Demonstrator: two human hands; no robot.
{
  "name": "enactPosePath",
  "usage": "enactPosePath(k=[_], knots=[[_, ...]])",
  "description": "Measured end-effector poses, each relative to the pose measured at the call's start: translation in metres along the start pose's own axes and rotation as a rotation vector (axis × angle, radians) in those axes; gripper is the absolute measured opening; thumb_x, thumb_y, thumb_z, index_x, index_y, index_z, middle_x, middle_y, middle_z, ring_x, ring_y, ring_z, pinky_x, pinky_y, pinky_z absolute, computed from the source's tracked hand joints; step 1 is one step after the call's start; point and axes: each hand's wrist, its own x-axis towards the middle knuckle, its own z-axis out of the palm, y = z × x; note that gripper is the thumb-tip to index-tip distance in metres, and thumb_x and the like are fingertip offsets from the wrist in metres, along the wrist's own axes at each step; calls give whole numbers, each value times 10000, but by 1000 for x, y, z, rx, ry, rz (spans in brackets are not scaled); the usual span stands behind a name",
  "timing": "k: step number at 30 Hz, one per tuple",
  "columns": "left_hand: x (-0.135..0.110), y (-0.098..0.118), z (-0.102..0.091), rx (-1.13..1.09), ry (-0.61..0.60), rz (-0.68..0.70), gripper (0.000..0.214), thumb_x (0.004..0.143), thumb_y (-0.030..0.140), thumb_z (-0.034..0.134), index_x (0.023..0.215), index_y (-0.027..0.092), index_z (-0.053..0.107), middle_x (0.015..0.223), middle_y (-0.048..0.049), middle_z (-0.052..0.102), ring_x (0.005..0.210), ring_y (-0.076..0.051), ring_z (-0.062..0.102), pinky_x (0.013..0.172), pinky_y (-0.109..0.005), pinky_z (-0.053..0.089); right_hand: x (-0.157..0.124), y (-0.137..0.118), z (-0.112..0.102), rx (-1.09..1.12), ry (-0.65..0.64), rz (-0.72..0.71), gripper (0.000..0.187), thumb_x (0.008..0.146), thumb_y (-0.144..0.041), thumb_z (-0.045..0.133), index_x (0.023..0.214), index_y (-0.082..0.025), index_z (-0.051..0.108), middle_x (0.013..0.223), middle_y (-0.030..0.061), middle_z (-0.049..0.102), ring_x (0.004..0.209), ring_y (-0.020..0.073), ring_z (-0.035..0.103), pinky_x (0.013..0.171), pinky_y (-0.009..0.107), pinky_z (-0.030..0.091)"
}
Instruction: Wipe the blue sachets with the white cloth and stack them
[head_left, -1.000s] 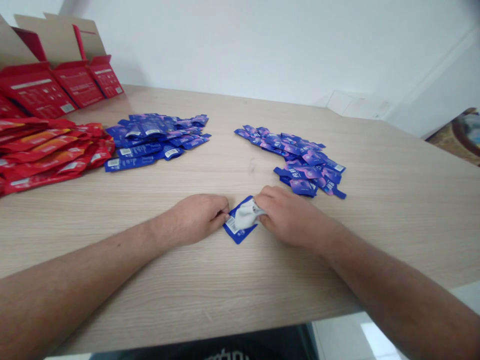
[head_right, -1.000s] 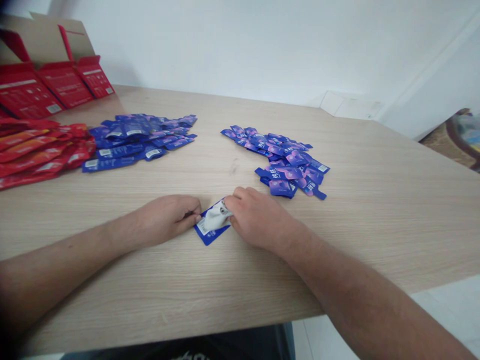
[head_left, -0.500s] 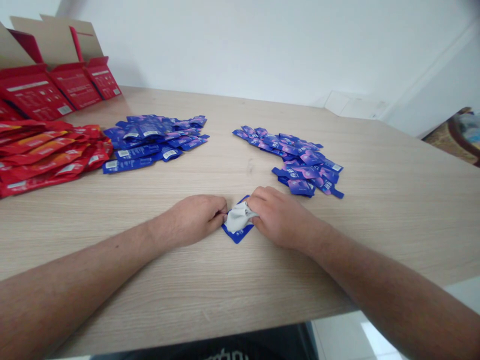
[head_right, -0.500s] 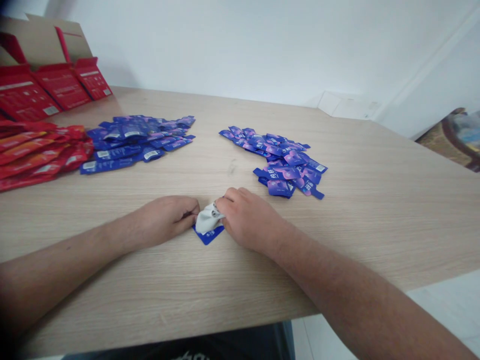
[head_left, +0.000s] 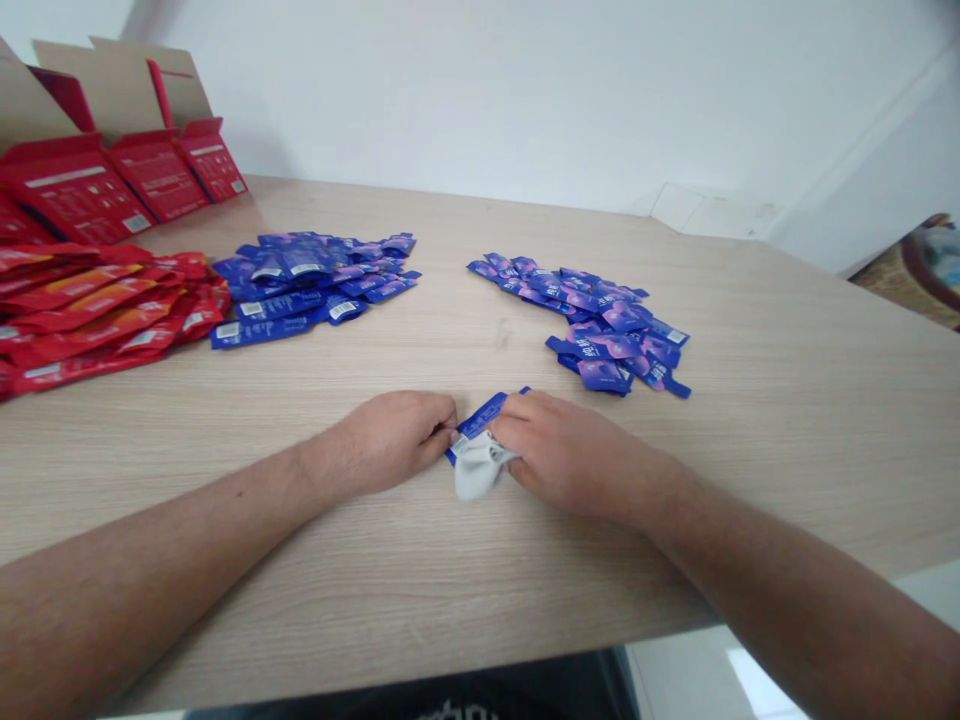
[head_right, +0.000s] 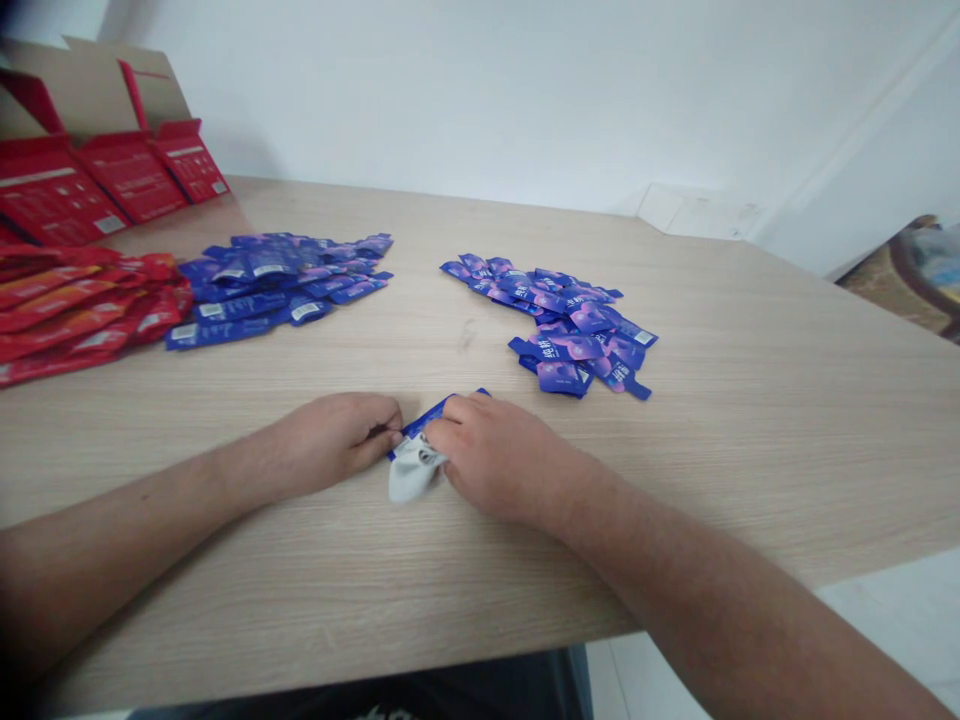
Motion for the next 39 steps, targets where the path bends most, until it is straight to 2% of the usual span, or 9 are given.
enactPosePath(k=[5,11,17,22,24,28,30,34,39], knots=[[0,0,0,3,10,14,216,921,349,456,847,225,616,802,-17,672,697,-164,586,589,-272,351,4,6,2,-58,125,225,67,915,-203,554,958,-169,592,1005,87,592,971,232,542,899,367,435],[0,1,-1,10,-2,-6,220,916,346,454,842,218,618,787,-25,675,694,-170,587,580,-272,347,3,-5,-1,4,-3,-43,98,919,-195,535,982,-167,605,1019,85,601,974,225,540,907,361,435],[0,0,0,-3,16,13,194,911,331,462,852,227,613,801,-14,675,695,-160,584,585,-266,343,5,6,3,-52,134,224,92,915,-218,562,983,-165,597,1017,90,593,981,235,537,898,366,429],[0,0,0,-4,15,3,197,909,324,460,827,221,606,780,-16,671,676,-157,577,577,-269,338,4,-4,1,7,15,-45,92,914,-197,542,969,-167,609,1019,87,604,975,225,536,898,361,430],[0,0,1,0,13,4,210,916,348,459,840,225,611,790,-16,673,689,-162,583,580,-271,342,3,-1,0,6,8,-17,94,915,-197,539,972,-167,607,1023,88,602,972,223,538,893,361,431],[1,0,1,2,20,8,208,918,347,454,852,231,614,811,-14,674,713,-165,593,596,-273,355,4,7,1,-45,105,194,85,913,-201,555,974,-162,600,1016,93,593,967,228,536,894,364,425],[1,0,0,0,15,8,206,916,334,450,853,228,615,814,-17,677,716,-165,595,600,-273,360,5,3,1,-38,97,143,90,912,-203,556,979,-162,601,1021,95,595,975,230,532,902,366,422],[1,1,0,5,2,6,234,924,347,439,847,220,619,803,-27,678,708,-168,595,593,-274,360,2,-3,-2,27,-25,-61,87,914,-192,536,965,-175,604,1020,81,603,982,222,539,905,361,429],[0,-1,2,5,16,19,236,927,364,443,861,227,624,818,-25,679,721,-171,600,602,-277,365,2,10,-1,-28,67,203,89,915,-208,552,973,-162,602,1024,97,593,984,232,540,907,371,426]])
